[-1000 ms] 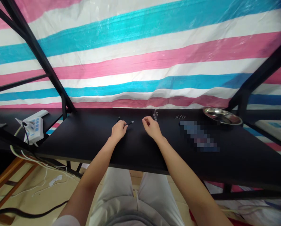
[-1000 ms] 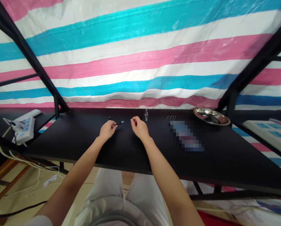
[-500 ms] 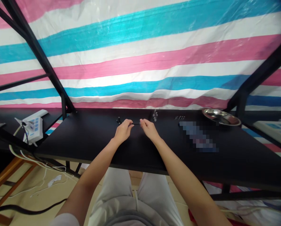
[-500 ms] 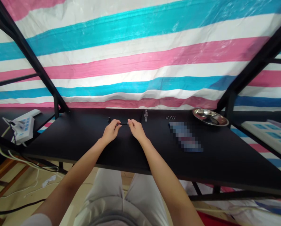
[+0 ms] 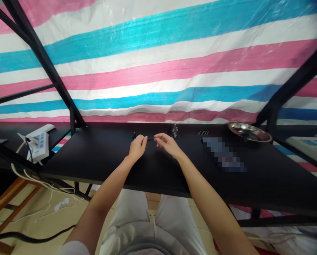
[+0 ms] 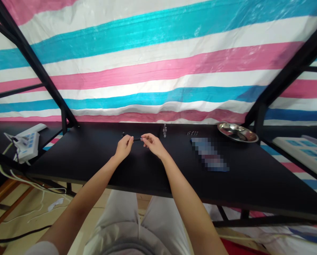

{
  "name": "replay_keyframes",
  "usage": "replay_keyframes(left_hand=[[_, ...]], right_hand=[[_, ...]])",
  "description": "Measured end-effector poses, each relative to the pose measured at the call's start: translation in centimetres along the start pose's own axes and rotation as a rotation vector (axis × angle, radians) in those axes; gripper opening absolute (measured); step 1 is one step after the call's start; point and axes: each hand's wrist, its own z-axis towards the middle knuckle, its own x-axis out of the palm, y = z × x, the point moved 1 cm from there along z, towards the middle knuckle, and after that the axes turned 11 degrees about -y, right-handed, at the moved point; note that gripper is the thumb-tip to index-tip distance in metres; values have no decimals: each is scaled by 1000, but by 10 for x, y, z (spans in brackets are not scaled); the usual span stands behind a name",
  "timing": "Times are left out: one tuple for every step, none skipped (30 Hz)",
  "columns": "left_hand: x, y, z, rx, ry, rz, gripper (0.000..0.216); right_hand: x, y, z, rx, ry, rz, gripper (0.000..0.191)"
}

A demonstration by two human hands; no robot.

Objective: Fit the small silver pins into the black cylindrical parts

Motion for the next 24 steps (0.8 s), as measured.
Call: replay_keyframes(left_hand=[[0, 0, 0, -3, -5, -5, 35], [0, 0, 0, -10, -10, -16, 35], [0, 0, 0, -26, -10, -36, 36], [1, 1, 1, -58, -1, -71, 36], [2, 1, 1, -105, 19, -121, 35], [3, 1, 1, -161, 49, -183, 33], [4, 1, 0, -217, 81, -252, 30], [5, 1, 0, -261, 112, -319, 27], [6, 1, 0, -289, 134, -374, 26], [7, 0, 0, -301, 143, -411, 26], [7, 0, 1, -303, 141, -434, 25], [8, 0, 1, -304, 132, -445, 25], [8, 0, 1, -306, 121, -449, 24], [8, 0, 1, -309, 109, -452, 23], [8, 0, 1, -313, 95, -458, 23], [8, 1, 2, -317, 84, -466, 23], [8, 1, 2, -321, 73, -474, 23], [8, 1, 2, -325, 61, -480, 24], [8, 1, 2, -329, 49, -482, 24], [7, 1, 2, -335, 35, -478, 25], [7, 1, 2, -343, 23, -471, 26], [6, 1, 2, -353, 11, -461, 27], [6, 1, 2, -364, 1, -450, 28], [6, 1, 2, -376, -6, -440, 29]], right_hand=[[-1, 1, 0, -12, 6, -22, 37], [-1, 2, -1, -28, 8, -50, 36], [-1, 2, -1, -46, 5, -77, 34], [-1, 2, -1, -63, -2, -100, 33], [-1, 2, -1, -74, -12, -117, 31], [-1, 0, -1, -79, -26, -128, 30], [0, -1, -1, -81, -40, -129, 29], [0, -2, 0, -79, -54, -122, 28], [0, -3, 0, -74, -64, -110, 28], [0, -4, 1, -69, -68, -97, 28], [0, -5, 1, -64, -67, -85, 28], [0, -5, 1, -60, -59, -74, 29], [1, -5, 1, -54, -46, -67, 29], [1, -5, 1, -46, -27, -64, 30], [1, -4, 0, -36, -7, -63, 31], [1, -4, 0, -23, 15, -63, 32], [2, -3, -1, -7, 37, -65, 32], [2, -3, -1, 9, 58, -73, 32], [2, -2, -2, 19, 76, -85, 32], [1, -2, -2, 16, 87, -108, 31], [1, -2, -2, 2, 89, -145, 28], [-1, -2, -2, -18, 84, -198, 25], [-4, -3, -1, -33, 74, -261, 22], [-7, -4, 0, -37, 60, -330, 18]])
